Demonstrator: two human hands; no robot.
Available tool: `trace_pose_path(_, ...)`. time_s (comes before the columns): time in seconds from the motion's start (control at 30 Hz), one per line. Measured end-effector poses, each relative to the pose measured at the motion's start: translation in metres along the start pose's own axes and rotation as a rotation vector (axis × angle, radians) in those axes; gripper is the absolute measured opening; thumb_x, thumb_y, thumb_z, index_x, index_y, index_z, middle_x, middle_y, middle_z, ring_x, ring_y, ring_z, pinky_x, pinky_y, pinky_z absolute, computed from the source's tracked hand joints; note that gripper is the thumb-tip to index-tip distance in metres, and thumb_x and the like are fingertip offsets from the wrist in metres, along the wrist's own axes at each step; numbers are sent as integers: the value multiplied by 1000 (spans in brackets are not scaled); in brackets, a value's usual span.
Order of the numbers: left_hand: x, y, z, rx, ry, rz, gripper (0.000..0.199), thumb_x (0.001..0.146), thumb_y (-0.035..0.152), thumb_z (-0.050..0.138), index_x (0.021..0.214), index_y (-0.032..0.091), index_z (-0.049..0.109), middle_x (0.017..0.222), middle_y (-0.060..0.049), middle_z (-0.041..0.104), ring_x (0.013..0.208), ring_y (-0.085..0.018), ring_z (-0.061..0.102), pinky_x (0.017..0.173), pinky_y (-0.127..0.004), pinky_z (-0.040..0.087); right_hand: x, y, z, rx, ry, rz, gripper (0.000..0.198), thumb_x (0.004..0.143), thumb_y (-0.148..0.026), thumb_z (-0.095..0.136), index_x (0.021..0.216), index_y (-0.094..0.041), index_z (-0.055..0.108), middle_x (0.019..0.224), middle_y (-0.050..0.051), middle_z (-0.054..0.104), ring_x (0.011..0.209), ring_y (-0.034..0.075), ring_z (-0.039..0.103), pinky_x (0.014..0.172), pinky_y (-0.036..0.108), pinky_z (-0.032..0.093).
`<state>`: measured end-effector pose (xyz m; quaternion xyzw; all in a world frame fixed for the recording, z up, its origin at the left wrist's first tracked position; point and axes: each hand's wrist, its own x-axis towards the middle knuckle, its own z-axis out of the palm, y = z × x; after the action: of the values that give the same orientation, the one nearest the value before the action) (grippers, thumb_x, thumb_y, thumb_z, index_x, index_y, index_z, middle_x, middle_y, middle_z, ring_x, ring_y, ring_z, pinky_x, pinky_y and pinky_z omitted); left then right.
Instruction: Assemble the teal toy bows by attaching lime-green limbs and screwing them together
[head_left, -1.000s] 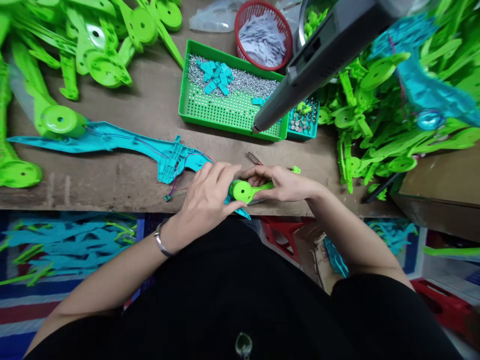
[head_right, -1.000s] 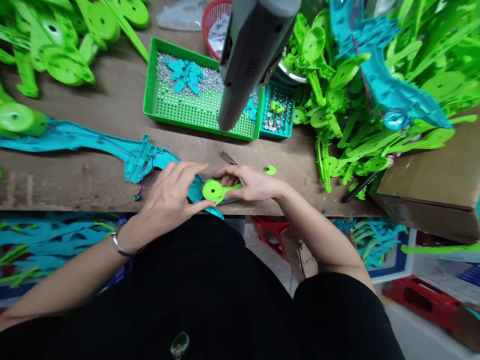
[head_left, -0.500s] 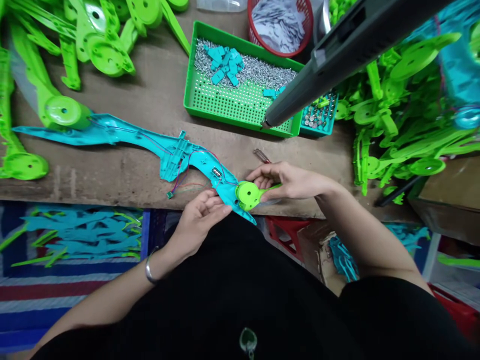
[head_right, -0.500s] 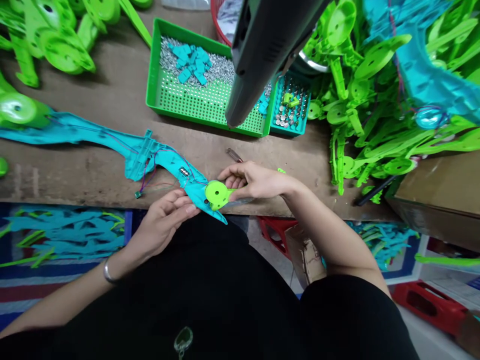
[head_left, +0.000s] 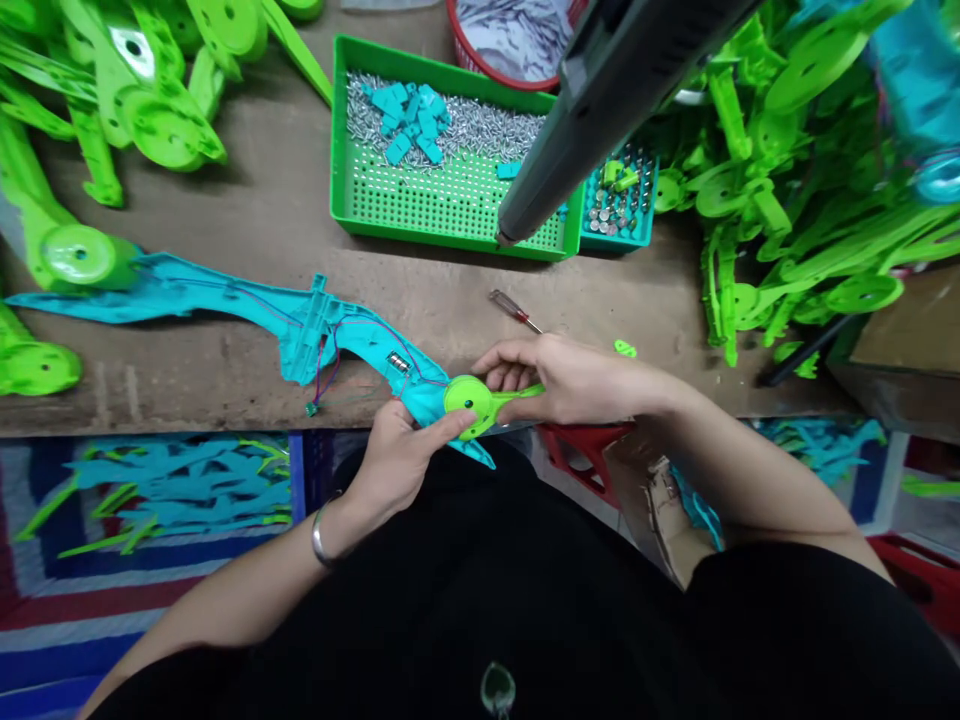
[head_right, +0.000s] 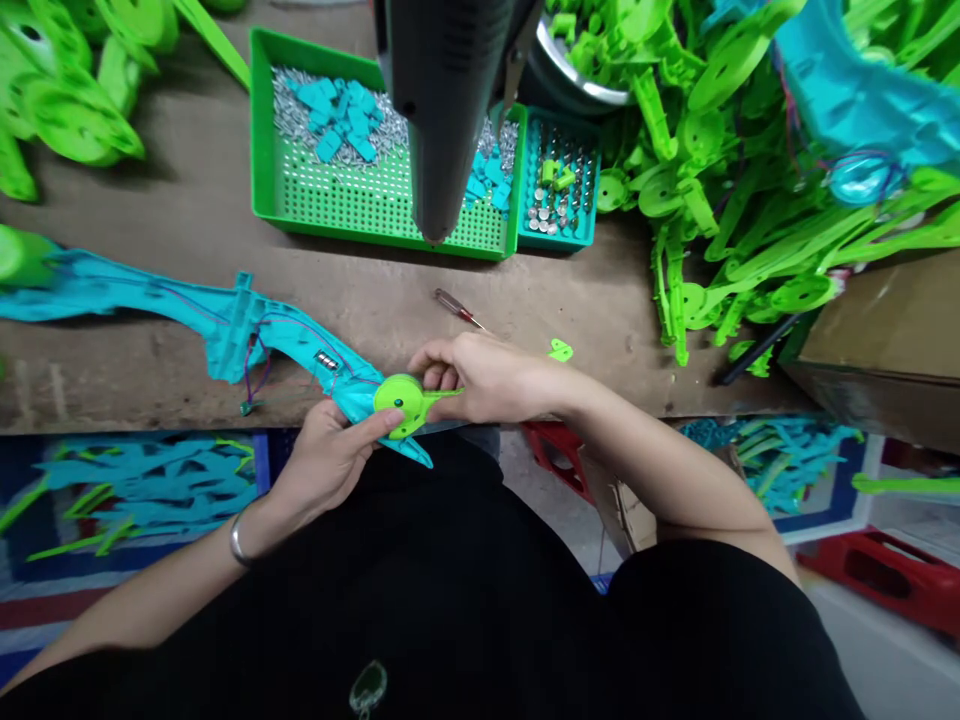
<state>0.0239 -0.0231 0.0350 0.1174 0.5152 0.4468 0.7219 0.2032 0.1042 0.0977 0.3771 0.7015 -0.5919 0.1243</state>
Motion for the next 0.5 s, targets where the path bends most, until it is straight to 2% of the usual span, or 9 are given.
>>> trace_pose_path(0.2, -1, -3, -6, 39, -29, 6, 20, 69, 27, 91, 78, 16, 77, 81, -1, 76, 74, -12, 68, 77, -25, 58, -11, -8, 10, -317, 57, 12, 43, 89, -39, 70, 126, -18, 67, 112, 9, 77, 103, 23, 72, 84, 32, 52)
trace_pose_path(0.33, -2, -5, -10, 57, -56, 8, 18, 71, 27, 90, 76, 17, 77, 81, -1, 77, 75, -13, 69, 79, -26, 58, -16, -17, 17, -433, 81, 100, 36, 91, -38, 66, 122, -19, 72, 99, 9, 79, 90, 24, 74, 74, 31, 50)
trace_pose_path(0.5, 0, -9, -14, 90, -108, 16, 13, 75, 26, 87, 79, 19, 78, 83, 0, 77, 76, -12, 68, 80, -26, 58, -21, -20, 21, -422, 130, 128, 30, 90, -36, 66, 113, -19, 76, 87, 8, 78, 80, 21, 71, 69, 29, 46)
